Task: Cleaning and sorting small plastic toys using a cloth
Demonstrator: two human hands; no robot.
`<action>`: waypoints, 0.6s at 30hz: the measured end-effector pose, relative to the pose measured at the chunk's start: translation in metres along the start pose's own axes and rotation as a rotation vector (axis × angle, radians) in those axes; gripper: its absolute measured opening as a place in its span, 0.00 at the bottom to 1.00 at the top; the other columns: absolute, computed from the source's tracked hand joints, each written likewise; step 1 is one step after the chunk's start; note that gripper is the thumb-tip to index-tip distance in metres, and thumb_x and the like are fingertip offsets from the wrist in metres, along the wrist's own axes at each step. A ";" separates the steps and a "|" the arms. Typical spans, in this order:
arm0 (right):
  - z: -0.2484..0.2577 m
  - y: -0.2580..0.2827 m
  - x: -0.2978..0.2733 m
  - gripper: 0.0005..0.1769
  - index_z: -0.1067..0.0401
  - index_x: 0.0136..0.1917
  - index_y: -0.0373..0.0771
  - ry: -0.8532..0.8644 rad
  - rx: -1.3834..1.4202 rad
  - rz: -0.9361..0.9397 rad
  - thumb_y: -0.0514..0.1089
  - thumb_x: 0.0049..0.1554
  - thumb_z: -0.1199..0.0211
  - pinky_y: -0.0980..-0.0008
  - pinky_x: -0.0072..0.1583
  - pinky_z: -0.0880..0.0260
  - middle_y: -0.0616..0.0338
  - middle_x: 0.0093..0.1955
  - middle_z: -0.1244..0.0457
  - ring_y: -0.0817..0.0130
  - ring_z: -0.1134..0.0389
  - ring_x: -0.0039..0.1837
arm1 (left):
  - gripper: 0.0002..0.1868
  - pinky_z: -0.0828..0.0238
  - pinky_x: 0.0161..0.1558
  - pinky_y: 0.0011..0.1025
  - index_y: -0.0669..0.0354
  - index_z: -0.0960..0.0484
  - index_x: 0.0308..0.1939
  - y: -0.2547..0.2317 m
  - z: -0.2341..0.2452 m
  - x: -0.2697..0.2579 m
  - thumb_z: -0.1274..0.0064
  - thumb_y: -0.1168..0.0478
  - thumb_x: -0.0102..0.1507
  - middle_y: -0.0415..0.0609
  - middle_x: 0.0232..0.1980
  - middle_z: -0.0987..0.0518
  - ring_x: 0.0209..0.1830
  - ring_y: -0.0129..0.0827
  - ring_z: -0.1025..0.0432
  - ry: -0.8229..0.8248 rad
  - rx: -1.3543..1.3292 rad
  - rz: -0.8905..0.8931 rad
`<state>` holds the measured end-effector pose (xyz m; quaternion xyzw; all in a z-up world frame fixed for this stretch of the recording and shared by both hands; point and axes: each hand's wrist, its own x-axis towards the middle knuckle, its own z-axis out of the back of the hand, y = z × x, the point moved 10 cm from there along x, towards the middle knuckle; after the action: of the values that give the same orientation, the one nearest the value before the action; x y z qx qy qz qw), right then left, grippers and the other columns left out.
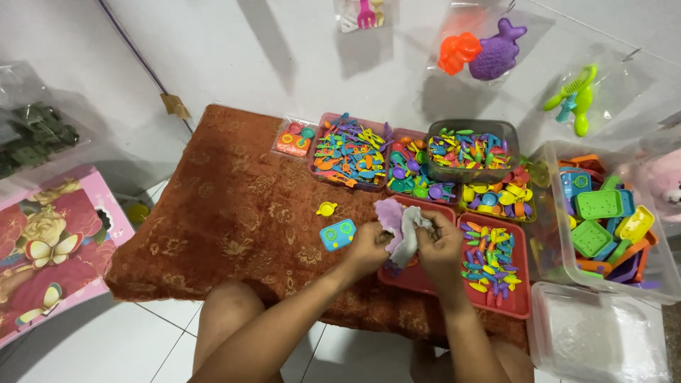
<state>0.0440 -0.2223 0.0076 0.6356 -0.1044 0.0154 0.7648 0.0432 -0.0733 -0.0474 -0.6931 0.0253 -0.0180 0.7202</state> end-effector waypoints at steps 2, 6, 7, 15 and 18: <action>0.001 -0.001 0.001 0.18 0.23 0.53 0.32 0.010 -0.011 -0.006 0.26 0.51 0.44 0.76 0.37 0.33 0.54 0.35 0.34 0.76 0.37 0.36 | 0.10 0.37 0.24 0.28 0.57 0.24 0.21 0.001 -0.003 0.003 0.45 0.61 0.57 0.40 0.16 0.32 0.19 0.27 0.36 0.004 0.028 -0.023; 0.009 -0.021 0.008 0.14 0.23 0.49 0.34 0.025 -0.009 -0.009 0.26 0.49 0.37 0.79 0.36 0.34 0.58 0.32 0.35 0.79 0.38 0.33 | 0.13 0.43 0.23 0.27 0.58 0.27 0.19 0.013 -0.002 0.006 0.47 0.59 0.57 0.40 0.14 0.36 0.17 0.28 0.40 0.003 0.087 0.036; 0.011 -0.021 0.009 0.12 0.22 0.48 0.37 0.027 -0.076 0.010 0.28 0.51 0.37 0.82 0.32 0.38 0.60 0.29 0.36 0.82 0.40 0.30 | 0.12 0.44 0.23 0.24 0.55 0.26 0.19 0.020 0.001 0.008 0.46 0.59 0.57 0.36 0.15 0.34 0.17 0.25 0.40 0.006 0.092 0.053; 0.000 -0.030 0.009 0.17 0.23 0.54 0.33 0.036 -0.004 -0.012 0.28 0.52 0.42 0.78 0.37 0.32 0.59 0.33 0.35 0.79 0.38 0.33 | 0.06 0.41 0.25 0.22 0.60 0.22 0.27 -0.004 0.012 0.006 0.44 0.64 0.59 0.38 0.18 0.33 0.19 0.24 0.40 -0.069 -0.087 0.011; -0.001 -0.024 0.005 0.14 0.23 0.52 0.32 0.039 0.033 -0.004 0.27 0.51 0.38 0.77 0.38 0.31 0.57 0.34 0.35 0.78 0.36 0.33 | 0.09 0.43 0.23 0.19 0.57 0.22 0.26 0.020 0.010 0.013 0.39 0.61 0.57 0.36 0.17 0.32 0.17 0.21 0.39 -0.045 -0.106 -0.022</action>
<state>0.0531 -0.2269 -0.0146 0.6480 -0.0879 0.0282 0.7560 0.0567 -0.0631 -0.0667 -0.7308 0.0023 -0.0089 0.6825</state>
